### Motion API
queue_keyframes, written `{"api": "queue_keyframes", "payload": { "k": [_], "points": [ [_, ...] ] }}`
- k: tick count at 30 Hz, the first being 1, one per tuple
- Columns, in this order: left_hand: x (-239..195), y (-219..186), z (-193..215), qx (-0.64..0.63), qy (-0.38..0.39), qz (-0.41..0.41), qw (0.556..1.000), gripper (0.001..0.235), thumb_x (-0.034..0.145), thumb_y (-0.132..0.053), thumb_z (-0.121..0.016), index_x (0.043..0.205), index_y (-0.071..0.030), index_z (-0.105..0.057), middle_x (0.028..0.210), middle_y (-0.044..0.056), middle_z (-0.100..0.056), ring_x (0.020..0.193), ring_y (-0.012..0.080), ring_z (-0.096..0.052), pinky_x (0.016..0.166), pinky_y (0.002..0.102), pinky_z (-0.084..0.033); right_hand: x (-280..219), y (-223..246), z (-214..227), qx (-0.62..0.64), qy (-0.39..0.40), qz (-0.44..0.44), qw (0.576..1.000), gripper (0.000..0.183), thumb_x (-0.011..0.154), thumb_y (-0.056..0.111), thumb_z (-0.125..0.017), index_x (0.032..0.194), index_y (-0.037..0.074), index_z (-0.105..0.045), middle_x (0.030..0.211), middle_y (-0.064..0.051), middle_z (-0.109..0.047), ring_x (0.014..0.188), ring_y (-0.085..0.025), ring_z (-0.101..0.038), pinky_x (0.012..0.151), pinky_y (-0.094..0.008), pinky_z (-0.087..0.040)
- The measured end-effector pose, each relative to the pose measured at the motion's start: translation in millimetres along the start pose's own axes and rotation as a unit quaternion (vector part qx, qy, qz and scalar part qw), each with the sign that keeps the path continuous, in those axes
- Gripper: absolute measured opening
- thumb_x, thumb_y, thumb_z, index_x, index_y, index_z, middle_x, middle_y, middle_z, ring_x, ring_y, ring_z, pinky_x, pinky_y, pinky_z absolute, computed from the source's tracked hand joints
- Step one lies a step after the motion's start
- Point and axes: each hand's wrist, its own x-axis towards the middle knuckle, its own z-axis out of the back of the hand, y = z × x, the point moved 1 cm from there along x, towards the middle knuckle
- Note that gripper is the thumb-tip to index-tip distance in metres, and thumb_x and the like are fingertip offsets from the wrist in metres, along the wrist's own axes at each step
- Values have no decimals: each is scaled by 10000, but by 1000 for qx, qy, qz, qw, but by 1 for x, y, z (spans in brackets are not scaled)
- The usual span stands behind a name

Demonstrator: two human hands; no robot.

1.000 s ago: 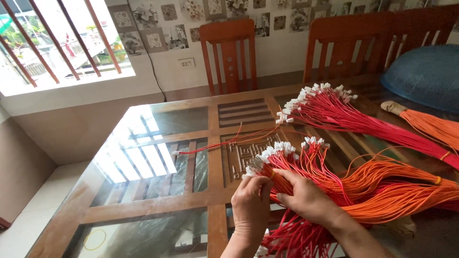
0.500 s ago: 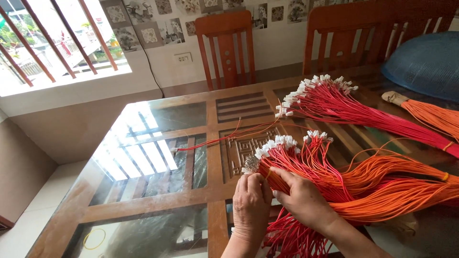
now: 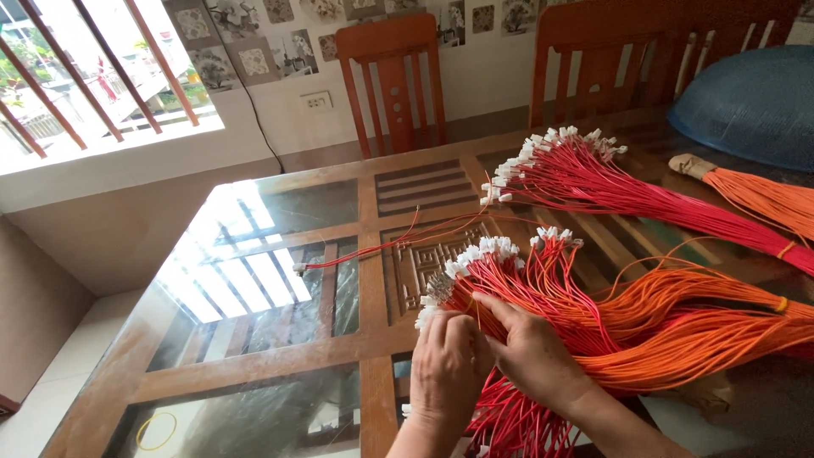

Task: The person repeatedly picks up red and orange LED wires with white connectors from a pile on a glass table and joins them together by hand. The person handles the wires one at a time, aligning and pressing the connectors to form connections.

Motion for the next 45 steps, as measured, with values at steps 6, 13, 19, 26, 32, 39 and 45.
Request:
{"api": "queue_keyframes", "payload": {
  "k": [6,13,19,26,32,39,45],
  "points": [
    [15,8,40,-355,97,248,896,166,946,-85,-507,814,-134,-418,738,34,-630,555,115,-489,473,266,-428,9,-19,-10,-52,-13,44,998,599,805,221,-664,1379,238,-493,1262,-18,-677,1086,-217,-688,926,-354,-538],
    [37,28,93,-128,270,255,920,209,896,-207,-531,769,-101,-403,654,73,-540,593,200,-409,569,413,-376,3,-17,-16,-28,9,34,999,624,829,165,-630,1413,320,-475,1276,8,-672,1098,-182,-691,991,-329,-528],
    [63,3,124,-255,401,127,871,498,905,-354,-732,551,-104,-486,507,-40,-361,475,72,-302,439,308,-245,6,-30,-24,-107,-14,63,992,685,839,187,-630,1450,407,-413,893,40,-658,798,-152,-639,771,-308,-537],
    [74,55,120,-554,254,388,691,477,908,-226,-525,1357,-69,-497,621,-36,-422,450,62,-316,416,207,-346,8,-47,-31,-141,-128,300,935,663,790,103,-647,1405,277,-471,927,31,-648,726,-165,-624,653,-328,-549],
    [35,82,91,-706,64,405,577,425,941,-335,-512,1252,-47,-487,667,-3,-603,460,51,-445,478,219,-417,4,-29,-14,41,-65,175,982,547,840,169,-612,1362,315,-536,1064,0,-728,610,-117,-653,536,-245,-630],
    [41,40,106,-498,71,598,623,227,866,-116,-678,1034,-42,-545,990,110,-548,598,149,-424,561,284,-435,-1,-14,-2,128,-27,92,987,563,800,107,-676,1340,241,-591,1334,13,-668,1218,-126,-634,1039,-265,-491],
    [49,21,100,-199,270,417,845,230,803,-271,-777,1029,-232,-787,932,-6,-529,777,90,-546,662,203,-478,-4,-7,1,134,-8,58,989,573,809,135,-665,1364,244,-571,1368,30,-656,1257,-103,-609,1071,-265,-458]
  ]
}}
